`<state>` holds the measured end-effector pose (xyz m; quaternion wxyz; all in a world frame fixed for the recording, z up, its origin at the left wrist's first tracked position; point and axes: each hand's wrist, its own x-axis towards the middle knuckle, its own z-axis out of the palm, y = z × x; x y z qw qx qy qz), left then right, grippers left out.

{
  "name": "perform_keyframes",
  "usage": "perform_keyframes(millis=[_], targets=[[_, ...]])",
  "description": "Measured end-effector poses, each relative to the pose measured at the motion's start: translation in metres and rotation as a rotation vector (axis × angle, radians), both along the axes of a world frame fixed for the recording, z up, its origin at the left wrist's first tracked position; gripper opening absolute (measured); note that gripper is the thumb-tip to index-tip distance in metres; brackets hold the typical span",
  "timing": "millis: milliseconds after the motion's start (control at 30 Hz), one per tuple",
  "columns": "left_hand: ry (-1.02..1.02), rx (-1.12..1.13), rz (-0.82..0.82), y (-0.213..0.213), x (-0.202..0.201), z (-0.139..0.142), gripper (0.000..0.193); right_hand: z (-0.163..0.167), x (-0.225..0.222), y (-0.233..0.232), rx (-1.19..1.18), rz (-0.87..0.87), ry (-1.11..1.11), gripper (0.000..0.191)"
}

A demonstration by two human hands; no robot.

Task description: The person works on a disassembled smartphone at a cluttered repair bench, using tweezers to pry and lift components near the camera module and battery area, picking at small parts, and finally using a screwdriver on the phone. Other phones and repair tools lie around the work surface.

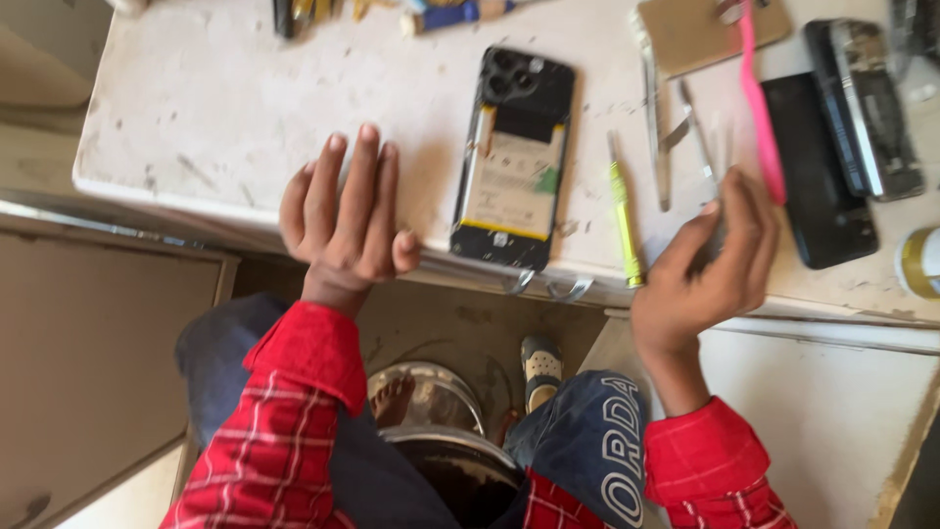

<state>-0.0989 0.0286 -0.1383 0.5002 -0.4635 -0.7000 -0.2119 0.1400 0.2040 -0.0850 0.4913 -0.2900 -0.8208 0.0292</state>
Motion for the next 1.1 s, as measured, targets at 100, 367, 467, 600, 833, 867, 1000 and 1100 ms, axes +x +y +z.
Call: perform_keyframes(millis=[100, 367, 467, 600, 833, 867, 1000, 1100], targets=[[-0.003, 0.003, -0.001, 0.0012, 0.0003, 0.0019, 0.07, 0.0008, 0.0004, 0.001, -0.017, 0.017, 0.001, 0.019], [0.047, 0.039, -0.005, 0.0056, -0.0031, 0.0031, 0.071, 0.0064, 0.0002, 0.0034, 0.076, 0.071, -0.006, 0.023], [0.031, 0.004, -0.01, 0.0028, -0.0024, 0.0044, 0.071, 0.0071, -0.0003, 0.0038, 0.094, 0.107, 0.004, 0.024], [0.018, -0.007, -0.016, 0.002, -0.002, 0.0066, 0.071, 0.007, 0.0023, 0.0016, 0.074, 0.113, -0.012, 0.02], [-0.024, -0.033, 0.012, 0.0011, 0.0013, 0.0043, 0.072, 0.0073, 0.0058, 0.0042, 0.095, 0.122, -0.043, 0.025], [-0.031, -0.04, 0.013, -0.0002, 0.002, 0.0041, 0.072, 0.0072, 0.0064, 0.0034, 0.08, 0.127, -0.04, 0.026], [-0.039, -0.056, 0.001, -0.0011, 0.0012, 0.0057, 0.072, 0.0065, 0.0064, 0.0019, 0.086, 0.108, -0.044, 0.026], [-0.06, -0.056, -0.022, -0.0001, 0.0018, 0.0093, 0.071, 0.0069, 0.0047, 0.0029, 0.13, 0.088, -0.048, 0.021]])
